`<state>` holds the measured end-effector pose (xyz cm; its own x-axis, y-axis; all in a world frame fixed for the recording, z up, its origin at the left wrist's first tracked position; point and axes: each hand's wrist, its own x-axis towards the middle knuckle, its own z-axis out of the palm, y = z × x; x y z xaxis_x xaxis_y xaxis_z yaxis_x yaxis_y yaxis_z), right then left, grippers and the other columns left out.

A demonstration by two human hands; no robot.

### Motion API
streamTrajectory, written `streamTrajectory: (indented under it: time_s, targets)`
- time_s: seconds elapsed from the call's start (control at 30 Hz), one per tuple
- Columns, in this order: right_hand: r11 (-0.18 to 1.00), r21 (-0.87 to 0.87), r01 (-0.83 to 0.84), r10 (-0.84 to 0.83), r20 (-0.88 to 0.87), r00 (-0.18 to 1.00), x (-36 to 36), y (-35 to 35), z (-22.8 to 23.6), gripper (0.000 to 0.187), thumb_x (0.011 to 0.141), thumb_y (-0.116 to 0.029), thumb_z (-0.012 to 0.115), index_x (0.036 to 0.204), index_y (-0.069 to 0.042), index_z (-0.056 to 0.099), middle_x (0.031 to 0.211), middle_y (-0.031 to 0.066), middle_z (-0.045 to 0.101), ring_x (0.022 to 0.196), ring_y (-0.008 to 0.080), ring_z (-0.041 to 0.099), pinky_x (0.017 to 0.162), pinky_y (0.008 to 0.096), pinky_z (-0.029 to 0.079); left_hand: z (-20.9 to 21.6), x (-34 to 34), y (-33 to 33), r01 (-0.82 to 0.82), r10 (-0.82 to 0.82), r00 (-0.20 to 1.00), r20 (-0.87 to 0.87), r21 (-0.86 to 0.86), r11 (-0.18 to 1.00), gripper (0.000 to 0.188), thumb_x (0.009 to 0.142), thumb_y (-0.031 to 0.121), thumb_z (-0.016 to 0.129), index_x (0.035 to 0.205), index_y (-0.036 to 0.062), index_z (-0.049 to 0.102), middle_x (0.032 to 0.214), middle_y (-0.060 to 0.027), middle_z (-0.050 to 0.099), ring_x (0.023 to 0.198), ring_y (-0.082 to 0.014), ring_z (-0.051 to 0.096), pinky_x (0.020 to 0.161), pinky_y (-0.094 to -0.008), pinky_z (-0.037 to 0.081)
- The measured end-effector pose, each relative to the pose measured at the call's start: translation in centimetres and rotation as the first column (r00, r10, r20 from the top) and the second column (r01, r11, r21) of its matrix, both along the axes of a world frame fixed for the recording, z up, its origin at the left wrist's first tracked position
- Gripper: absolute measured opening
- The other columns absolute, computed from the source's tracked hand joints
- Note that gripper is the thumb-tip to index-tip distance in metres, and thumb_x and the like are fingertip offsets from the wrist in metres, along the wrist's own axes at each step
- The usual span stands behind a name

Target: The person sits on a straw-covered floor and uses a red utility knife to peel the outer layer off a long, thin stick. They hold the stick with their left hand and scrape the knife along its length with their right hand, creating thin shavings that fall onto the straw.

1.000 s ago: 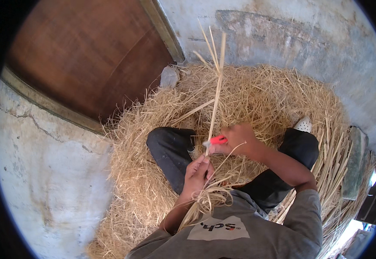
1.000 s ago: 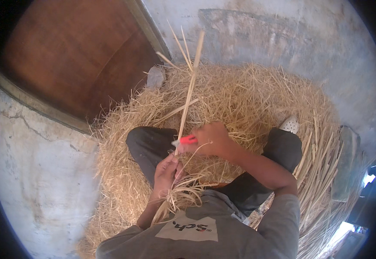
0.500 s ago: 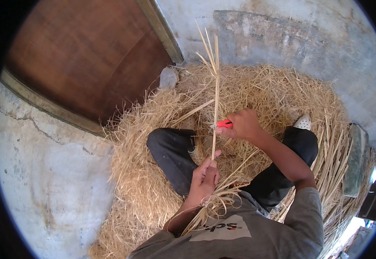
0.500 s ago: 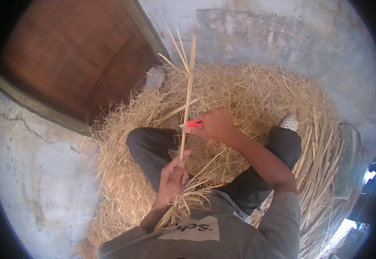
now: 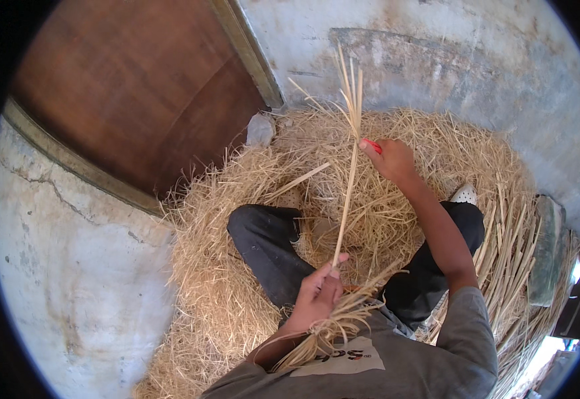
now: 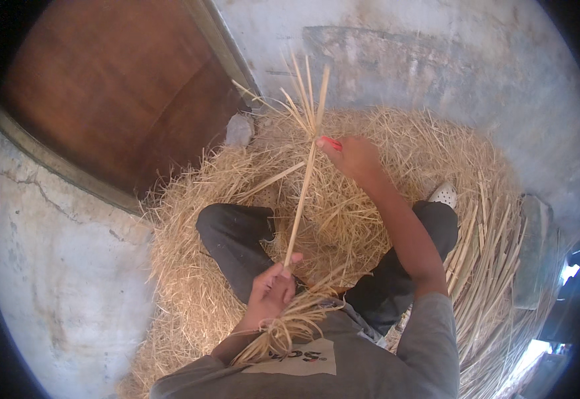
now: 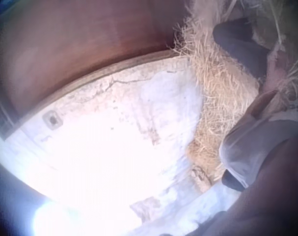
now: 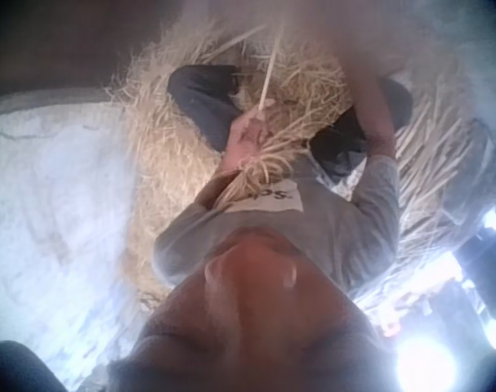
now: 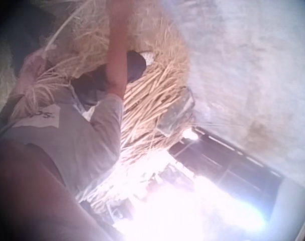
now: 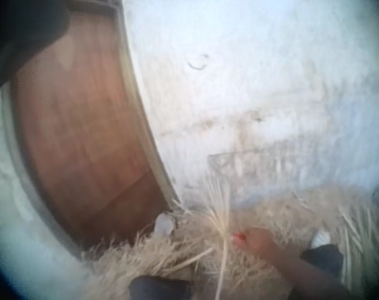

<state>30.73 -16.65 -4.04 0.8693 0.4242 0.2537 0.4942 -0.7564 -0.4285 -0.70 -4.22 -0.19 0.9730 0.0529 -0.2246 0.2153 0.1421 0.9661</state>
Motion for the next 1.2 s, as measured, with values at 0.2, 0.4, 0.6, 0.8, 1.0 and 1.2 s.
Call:
streamTrajectory:
  time_s: [0.2, 0.4, 0.6, 0.8, 1.0, 1.2]
  targets:
    - [0.92, 0.054, -0.389, 0.379, 0.131, 0.916, -8.0, 1.2, -0.2, 0.069, 0.079, -0.074, 0.053, 0.063, -0.007, 0.061, 0.053, 0.0141, 0.057, 0.052, 0.0329, 0.06, 0.048, 0.0428, 0.046, -0.8, 1.5, 1.5, -0.228, 0.23, 0.972, 0.054, -0.042, 0.973, 0.039, 0.105, 0.02, 0.038, 0.14, 0.0017, 0.042, 0.06, 0.0027, 0.043, 0.054, -0.0038, 0.035, 0.052, -0.0193, 0.029]
    - [0.848, -0.034, -0.529, 0.53, 0.097, 0.842, -11.5, 1.8, 0.7, 0.07, 0.073, -0.076, 0.058, 0.066, -0.007, 0.065, 0.054, 0.0126, 0.06, 0.05, 0.0317, 0.062, 0.052, 0.0451, 0.049, -0.1, 2.3, 1.3, -0.195, 0.193, 0.979, 0.067, 0.024, 0.98, 0.038, 0.104, 0.022, 0.04, 0.136, 0.0026, 0.046, 0.058, 0.0036, 0.039, 0.052, -0.0035, 0.034, 0.049, -0.0196, 0.026]
    - [0.843, 0.045, -0.535, 0.511, 0.243, 0.825, -11.8, 2.3, 0.0, 0.068, 0.072, -0.075, 0.061, 0.06, -0.008, 0.061, 0.051, 0.012, 0.058, 0.046, 0.0297, 0.06, 0.045, 0.0414, 0.047, 0.0, 2.7, 1.2, -0.216, 0.215, 0.975, 0.049, 0.018, 0.976, 0.037, 0.104, 0.02, 0.041, 0.136, 0.0026, 0.047, 0.058, 0.0041, 0.038, 0.052, -0.0034, 0.032, 0.049, -0.0194, 0.025]
    - [0.897, 0.036, -0.44, 0.414, 0.281, 0.866, -9.3, 2.0, 0.7, 0.067, 0.072, -0.074, 0.06, 0.057, -0.009, 0.059, 0.048, 0.0095, 0.055, 0.042, 0.0272, 0.057, 0.043, 0.0391, 0.046, 0.4, 2.1, 0.6, -0.167, 0.156, 0.983, 0.094, 0.115, 0.979, 0.039, 0.103, 0.013, 0.039, 0.14, 0.0011, 0.042, 0.064, 0.0059, 0.036, 0.056, -0.0029, 0.032, 0.052, -0.0193, 0.027]
    - [0.86, 0.051, -0.507, 0.473, 0.292, 0.831, -11.2, 2.0, 0.1, 0.067, 0.07, -0.076, 0.06, 0.055, -0.011, 0.055, 0.046, 0.0082, 0.052, 0.042, 0.0274, 0.055, 0.042, 0.0396, 0.042, 1.5, 2.3, 0.9, -0.148, 0.146, 0.989, 0.02, 0.172, 0.974, 0.042, 0.101, 0.009, 0.039, 0.143, 0.002, 0.038, 0.068, 0.0067, 0.037, 0.06, -0.0017, 0.032, 0.054, -0.0192, 0.028]
    - [0.904, -0.007, -0.427, 0.405, 0.331, 0.852, -8.3, 1.4, 0.6, 0.068, 0.069, -0.077, 0.059, 0.054, -0.011, 0.052, 0.048, 0.0077, 0.052, 0.044, 0.0256, 0.056, 0.044, 0.0393, 0.042, 1.1, 0.9, 0.0, -0.113, 0.097, 0.993, 0.069, 0.276, 0.954, 0.043, 0.1, 0.006, 0.041, 0.143, 0.0038, 0.038, 0.068, 0.0057, 0.037, 0.06, -0.001, 0.033, 0.052, -0.019, 0.028]
